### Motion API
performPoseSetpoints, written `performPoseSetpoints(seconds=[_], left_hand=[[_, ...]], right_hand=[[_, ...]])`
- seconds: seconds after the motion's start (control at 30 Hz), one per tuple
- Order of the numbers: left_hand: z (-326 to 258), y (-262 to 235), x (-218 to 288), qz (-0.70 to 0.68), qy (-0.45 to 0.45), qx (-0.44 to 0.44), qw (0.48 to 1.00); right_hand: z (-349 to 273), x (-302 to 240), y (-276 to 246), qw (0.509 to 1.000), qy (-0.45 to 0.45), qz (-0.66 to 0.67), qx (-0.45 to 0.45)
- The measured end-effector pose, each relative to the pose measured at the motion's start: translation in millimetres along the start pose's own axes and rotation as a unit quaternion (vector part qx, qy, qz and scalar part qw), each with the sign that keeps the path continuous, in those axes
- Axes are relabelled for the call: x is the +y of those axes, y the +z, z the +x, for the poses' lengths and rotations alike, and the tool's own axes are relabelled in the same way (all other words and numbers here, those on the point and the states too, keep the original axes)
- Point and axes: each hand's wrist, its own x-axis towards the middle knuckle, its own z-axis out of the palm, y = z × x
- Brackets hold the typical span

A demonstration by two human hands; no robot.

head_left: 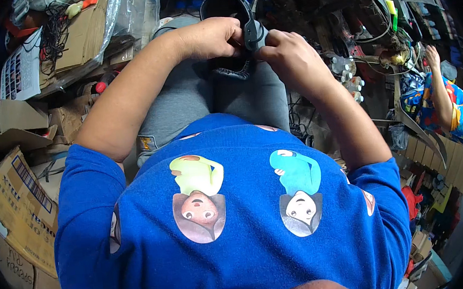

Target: The recorder is lacing a black leather boot held on their lap.

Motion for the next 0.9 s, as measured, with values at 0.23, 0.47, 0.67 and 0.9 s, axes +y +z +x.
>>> performPoseSetpoints(seconds=[0.23,0.47,0.67,0.9], left_hand=[[16,-5,8,0.061,-0.114,0.043,0.991],[18,0,-3,0.114,-0.099,0.098,0.984],[-39,30,24,0.18,0.014,0.377,0.908],[-132,4,49,0.018,-0.214,0.054,0.975]], right_hand=[[13,-1,8,0.997,-0.007,-0.06,-0.053],[13,0,21,0.996,0.06,0.061,-0.014],[-12,19,33,0.923,0.172,0.344,0.025],[-69,64,21,0.51,0.116,0.839,0.15]])
